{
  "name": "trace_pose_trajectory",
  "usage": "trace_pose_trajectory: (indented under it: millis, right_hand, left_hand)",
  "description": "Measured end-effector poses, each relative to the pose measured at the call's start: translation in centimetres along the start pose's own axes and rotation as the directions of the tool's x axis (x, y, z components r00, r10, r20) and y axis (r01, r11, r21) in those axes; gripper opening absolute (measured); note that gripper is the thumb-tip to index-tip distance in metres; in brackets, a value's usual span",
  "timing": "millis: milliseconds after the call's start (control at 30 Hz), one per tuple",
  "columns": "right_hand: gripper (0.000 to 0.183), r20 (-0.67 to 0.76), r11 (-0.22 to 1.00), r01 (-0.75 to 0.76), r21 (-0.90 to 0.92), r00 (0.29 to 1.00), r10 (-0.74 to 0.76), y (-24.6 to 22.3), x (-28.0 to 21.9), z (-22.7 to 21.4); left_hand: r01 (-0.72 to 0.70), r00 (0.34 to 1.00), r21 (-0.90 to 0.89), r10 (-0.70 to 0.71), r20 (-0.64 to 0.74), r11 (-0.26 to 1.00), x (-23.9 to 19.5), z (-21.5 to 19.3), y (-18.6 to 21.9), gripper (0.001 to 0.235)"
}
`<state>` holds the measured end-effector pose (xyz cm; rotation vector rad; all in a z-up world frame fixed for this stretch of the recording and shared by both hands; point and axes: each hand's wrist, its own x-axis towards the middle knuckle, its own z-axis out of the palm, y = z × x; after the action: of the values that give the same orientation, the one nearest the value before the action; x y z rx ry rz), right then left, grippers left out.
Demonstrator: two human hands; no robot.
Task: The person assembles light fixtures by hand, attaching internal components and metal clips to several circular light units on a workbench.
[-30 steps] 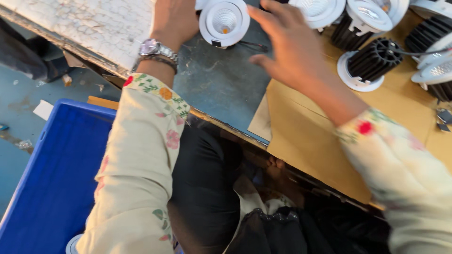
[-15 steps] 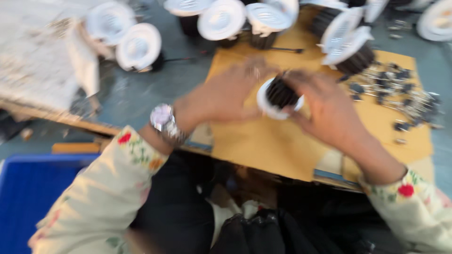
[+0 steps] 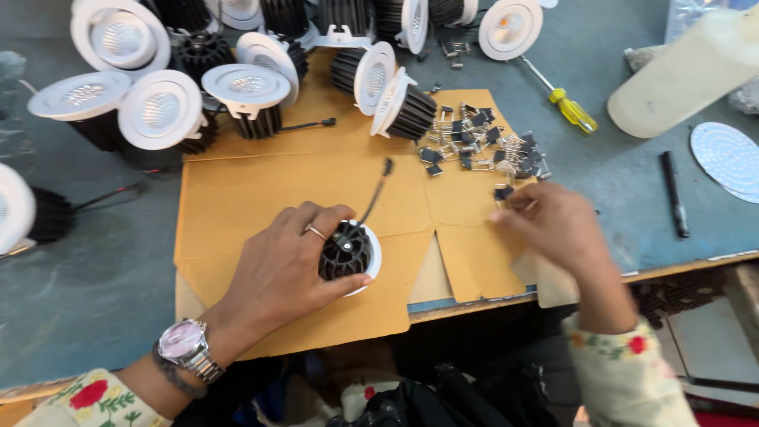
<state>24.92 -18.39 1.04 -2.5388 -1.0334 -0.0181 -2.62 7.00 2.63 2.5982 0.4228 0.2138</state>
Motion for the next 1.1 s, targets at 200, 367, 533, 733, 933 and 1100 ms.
trace_pose_trajectory:
  millis: [200,367,533,733,933,1100]
  right_hand:
    - [0.006,-0.203,0.902,0.423,-0.090,0.879,-0.432,-4.0,-2.4,1.4]
    - [0.011,-0.169,0.907,0.395,0.147,0.914,-0.370,-7.1,-4.8,-0.4]
    - [0.022,-0.103,0.726,0.606,0.324,0.786,-0.610,-10.6,-7.3,-0.1]
    - [0.041,-0.085,0.249,0.118,0.961,0.987,-0.140,-11.4,-8.4,4.4]
    - [0.016,0.055,0.046,-0.051,0.998,0.995,-0.085,-10.4,-7.8,8.0]
    - [0.011,-0.325,0.550,0.529,0.646,0.843,-0.429,-10.9,-8.3,5.5]
  left_hand:
    - [-0.326,0.795,0.197,0.381,-0.472,0.925,-0.5,-1.0,1.0,0.083]
    - [-0.572,0.753,-0.042,0.505,-0.423,0.819,-3.4,-0.4,4.2,0.038]
    - [-0.421,0.898,-0.232,0.367,-0.244,0.877,-3.9,1.2,5.8,0.031]
    - [-0.169,0.985,-0.693,0.090,-0.149,0.701,-3.4,2.5,5.1,0.022]
    - [-0.129,0.991,-0.767,0.048,-0.127,0.628,-3.1,2.2,5.0,0.026]
    - [-0.350,0.928,-0.352,0.270,-0.256,0.868,-4.1,-0.6,5.0,0.044]
